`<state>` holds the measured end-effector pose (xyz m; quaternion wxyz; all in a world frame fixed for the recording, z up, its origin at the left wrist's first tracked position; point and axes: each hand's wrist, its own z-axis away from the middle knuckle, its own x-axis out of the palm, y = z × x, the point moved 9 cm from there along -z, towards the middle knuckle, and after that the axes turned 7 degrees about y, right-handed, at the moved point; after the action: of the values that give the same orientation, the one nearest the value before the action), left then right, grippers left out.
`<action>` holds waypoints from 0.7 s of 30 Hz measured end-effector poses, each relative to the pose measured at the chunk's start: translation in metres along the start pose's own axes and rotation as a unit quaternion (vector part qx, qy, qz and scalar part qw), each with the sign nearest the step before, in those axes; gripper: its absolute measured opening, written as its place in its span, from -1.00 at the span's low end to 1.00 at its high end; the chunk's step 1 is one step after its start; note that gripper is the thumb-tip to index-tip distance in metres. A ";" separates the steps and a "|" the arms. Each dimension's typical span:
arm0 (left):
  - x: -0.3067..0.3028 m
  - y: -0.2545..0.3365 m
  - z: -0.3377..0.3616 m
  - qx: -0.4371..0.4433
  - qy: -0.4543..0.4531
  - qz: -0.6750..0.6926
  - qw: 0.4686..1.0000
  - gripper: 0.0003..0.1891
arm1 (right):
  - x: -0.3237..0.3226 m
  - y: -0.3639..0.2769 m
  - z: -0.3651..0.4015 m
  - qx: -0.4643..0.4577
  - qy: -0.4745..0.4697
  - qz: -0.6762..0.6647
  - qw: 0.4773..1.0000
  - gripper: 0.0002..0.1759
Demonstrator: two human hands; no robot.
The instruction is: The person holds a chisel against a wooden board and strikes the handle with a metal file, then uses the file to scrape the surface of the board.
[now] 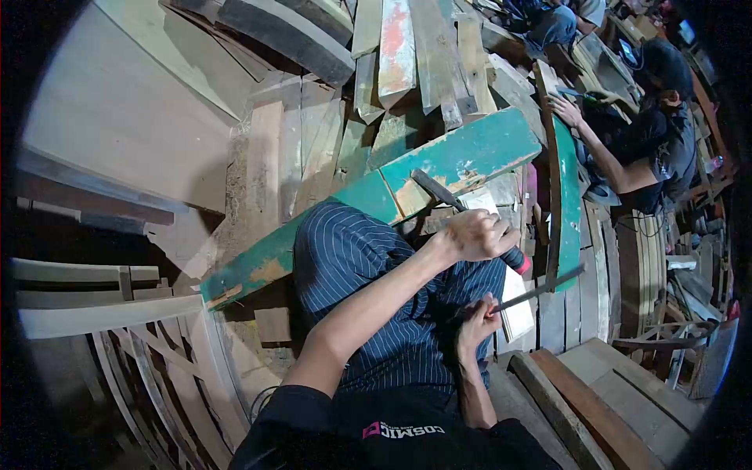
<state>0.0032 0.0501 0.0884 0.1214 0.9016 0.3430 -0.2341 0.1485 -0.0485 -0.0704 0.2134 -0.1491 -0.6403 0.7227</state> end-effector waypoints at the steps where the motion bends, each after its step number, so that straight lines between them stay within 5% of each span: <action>1: 0.000 0.000 0.000 -0.003 0.003 0.001 1.000 -0.92 | 0.001 0.004 0.001 0.000 -0.007 0.012 1.000 -0.59; 3: 0.001 0.000 0.001 0.000 0.003 -0.012 1.000 -0.92 | 0.003 0.009 0.000 -0.003 -0.020 0.038 0.999 -0.59; 4: 0.003 -0.001 0.002 -0.002 -0.004 -0.011 1.000 -0.92 | 0.013 -0.010 0.001 -0.109 -0.082 0.141 0.981 -0.58; 8: 0.002 0.001 0.001 -0.004 -0.010 -0.008 1.000 -0.92 | -0.001 -0.009 -0.003 -0.010 0.016 0.017 1.000 -0.54; 11: 0.000 -0.001 0.000 -0.005 0.008 -0.002 1.000 -0.91 | -0.005 0.005 -0.009 -0.040 -0.012 0.117 0.992 -0.52; 12: 0.001 -0.001 0.000 -0.006 0.007 -0.010 1.000 -0.91 | 0.005 -0.014 -0.007 -0.149 -0.062 0.216 0.963 -0.51; 15: 0.001 0.001 0.000 -0.003 -0.002 -0.021 1.000 -0.90 | -0.004 -0.002 -0.009 -0.024 0.000 0.056 0.998 -0.53; 17: -0.001 0.001 0.000 -0.004 -0.004 -0.015 1.000 -0.91 | 0.002 -0.015 -0.003 -0.022 0.012 -0.020 0.999 -0.59; 19: 0.006 -0.001 0.003 -0.002 -0.010 -0.018 1.000 -0.91 | -0.001 -0.002 -0.004 -0.068 -0.001 0.108 0.992 -0.61; 20: 0.009 -0.001 0.005 -0.004 -0.012 -0.017 1.000 -0.91 | 0.003 -0.007 -0.005 -0.166 -0.067 0.234 0.956 -0.60; 21: 0.010 -0.001 0.004 -0.005 -0.014 -0.015 1.000 -0.91 | -0.001 -0.006 -0.006 -0.126 -0.051 0.195 0.971 -0.60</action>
<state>0.0078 0.0544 0.0803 0.1275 0.8923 0.3562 -0.2464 0.1528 -0.0433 -0.0651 0.0145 -0.2597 -0.6948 0.6705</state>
